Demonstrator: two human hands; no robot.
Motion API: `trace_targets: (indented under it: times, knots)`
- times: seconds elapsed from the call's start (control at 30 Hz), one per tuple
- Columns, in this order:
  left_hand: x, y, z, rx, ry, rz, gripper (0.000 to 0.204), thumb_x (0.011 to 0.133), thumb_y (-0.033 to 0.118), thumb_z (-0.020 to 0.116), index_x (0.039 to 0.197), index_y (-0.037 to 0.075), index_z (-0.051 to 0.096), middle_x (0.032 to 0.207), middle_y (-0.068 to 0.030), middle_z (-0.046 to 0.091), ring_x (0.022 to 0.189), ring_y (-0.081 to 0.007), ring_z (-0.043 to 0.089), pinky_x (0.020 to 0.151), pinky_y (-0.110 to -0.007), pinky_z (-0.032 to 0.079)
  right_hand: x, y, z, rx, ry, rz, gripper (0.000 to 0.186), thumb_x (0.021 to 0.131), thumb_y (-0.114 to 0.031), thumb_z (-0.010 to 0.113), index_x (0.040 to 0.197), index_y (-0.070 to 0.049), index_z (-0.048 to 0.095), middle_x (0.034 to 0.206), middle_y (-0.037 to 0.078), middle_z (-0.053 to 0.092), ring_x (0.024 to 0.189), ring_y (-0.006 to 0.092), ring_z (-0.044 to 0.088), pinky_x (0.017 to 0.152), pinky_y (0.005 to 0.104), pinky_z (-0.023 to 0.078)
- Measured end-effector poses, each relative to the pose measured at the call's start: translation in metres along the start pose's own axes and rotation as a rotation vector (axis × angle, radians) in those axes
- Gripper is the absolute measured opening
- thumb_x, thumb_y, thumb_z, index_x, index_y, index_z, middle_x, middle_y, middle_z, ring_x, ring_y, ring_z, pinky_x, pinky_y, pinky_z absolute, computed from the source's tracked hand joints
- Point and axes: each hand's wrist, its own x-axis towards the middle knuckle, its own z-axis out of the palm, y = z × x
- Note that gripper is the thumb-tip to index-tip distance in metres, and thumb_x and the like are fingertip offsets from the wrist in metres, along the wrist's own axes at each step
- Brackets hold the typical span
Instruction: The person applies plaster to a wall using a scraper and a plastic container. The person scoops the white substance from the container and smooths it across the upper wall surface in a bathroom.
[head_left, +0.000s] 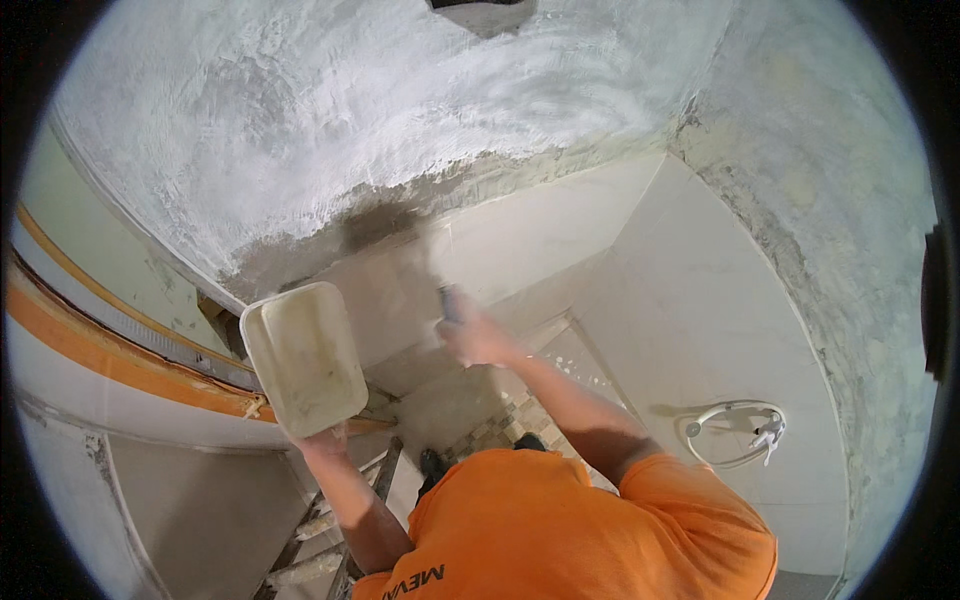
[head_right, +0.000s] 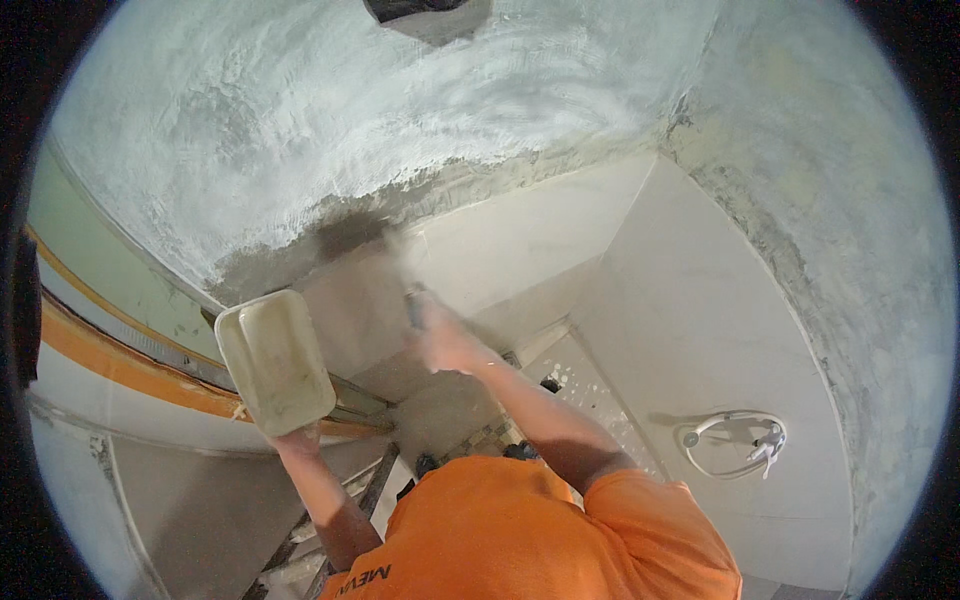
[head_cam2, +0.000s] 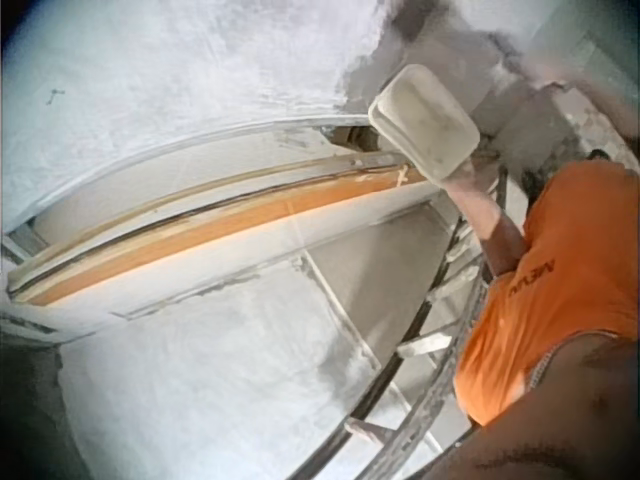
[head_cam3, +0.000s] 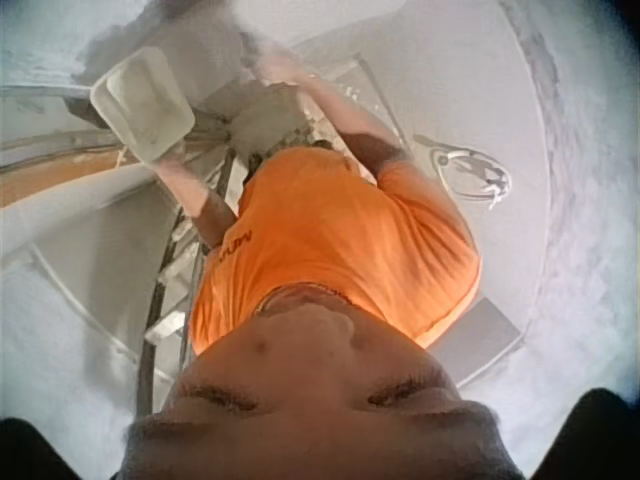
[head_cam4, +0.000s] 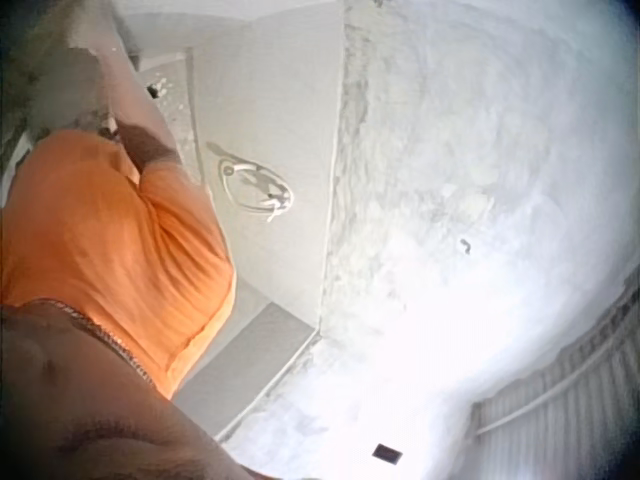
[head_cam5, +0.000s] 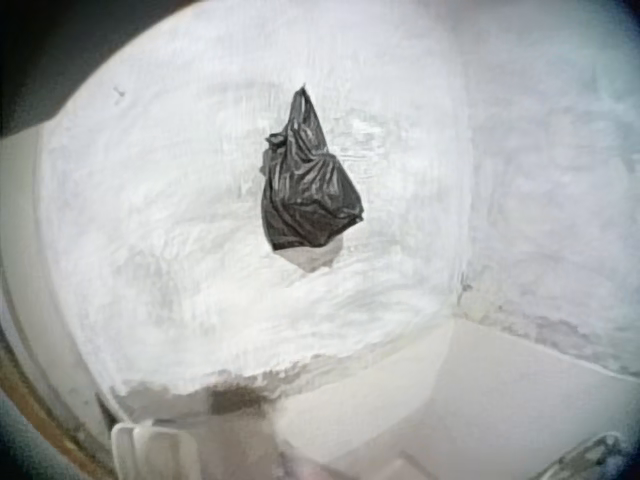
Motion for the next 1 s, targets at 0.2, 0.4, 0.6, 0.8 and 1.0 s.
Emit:
trace_targets:
  times: [0.2, 0.4, 0.6, 0.8, 1.0]
  knots:
    - [0.008, -0.023, -0.002, -0.113, -0.133, -0.034, 0.055, 0.101, 0.040, 0.055, 0.147, 0.009, 0.048, 0.141, -0.0120, 0.057, 0.124, -0.0319, 0.060, 0.099, -0.050, 0.055, 0.010, 0.008, -0.082, 0.099, 0.533, 0.054, 0.061, 0.090, -0.015, 0.058, 0.144, -0.001, 0.033, 0.073, 0.009, 0.057, 0.046, 0.0158, 0.053, 0.037, 0.0305, 0.040]
    - [-0.014, 0.003, -0.021, 0.083, -0.026, 0.003, 0.048, 0.104, 0.036, 0.048, 0.142, 0.008, 0.052, 0.137, -0.0103, 0.060, 0.119, -0.0284, 0.063, 0.096, -0.045, 0.056, 0.090, 0.002, -0.052, -0.365, 0.834, -0.330, 0.060, 0.091, -0.020, 0.060, 0.134, 0.014, 0.037, 0.096, 0.029, 0.064, 0.085, 0.0393, 0.064, 0.077, 0.0474, 0.051]
    - [-0.038, 0.039, -0.007, 0.014, 0.255, -0.012, 0.045, 0.105, 0.035, 0.045, 0.140, 0.008, 0.054, 0.133, -0.0097, 0.061, 0.115, -0.0261, 0.064, 0.094, -0.045, 0.057, 0.124, 0.046, 0.099, -0.606, 0.342, -0.307, 0.085, 0.090, -0.017, 0.062, 0.143, 0.026, 0.011, 0.106, 0.044, 0.059, 0.111, 0.0539, 0.059, 0.098, 0.0550, 0.045]
    - [-0.032, 0.045, -0.038, 0.058, 0.238, 0.097, 0.043, 0.105, 0.032, 0.046, 0.138, 0.006, 0.055, 0.132, -0.0091, 0.062, 0.113, -0.0250, 0.064, 0.092, -0.043, 0.057, 0.033, 0.003, 0.088, -0.519, -0.031, 0.013, 0.081, 0.092, -0.018, 0.059, 0.146, 0.023, 0.014, 0.119, 0.044, 0.058, 0.119, 0.0542, 0.056, 0.104, 0.0540, 0.043]
    - [-0.027, 0.029, -0.028, 0.026, 0.093, 0.024, 0.044, 0.106, 0.036, 0.047, 0.137, 0.006, 0.057, 0.127, -0.0076, 0.065, 0.112, -0.0252, 0.065, 0.091, -0.039, 0.056, 0.031, 0.019, 0.019, -0.475, 0.399, -0.204, 0.081, 0.093, -0.026, 0.060, 0.150, 0.018, 0.021, 0.131, 0.040, 0.056, 0.127, 0.0486, 0.055, 0.109, 0.0479, 0.043]
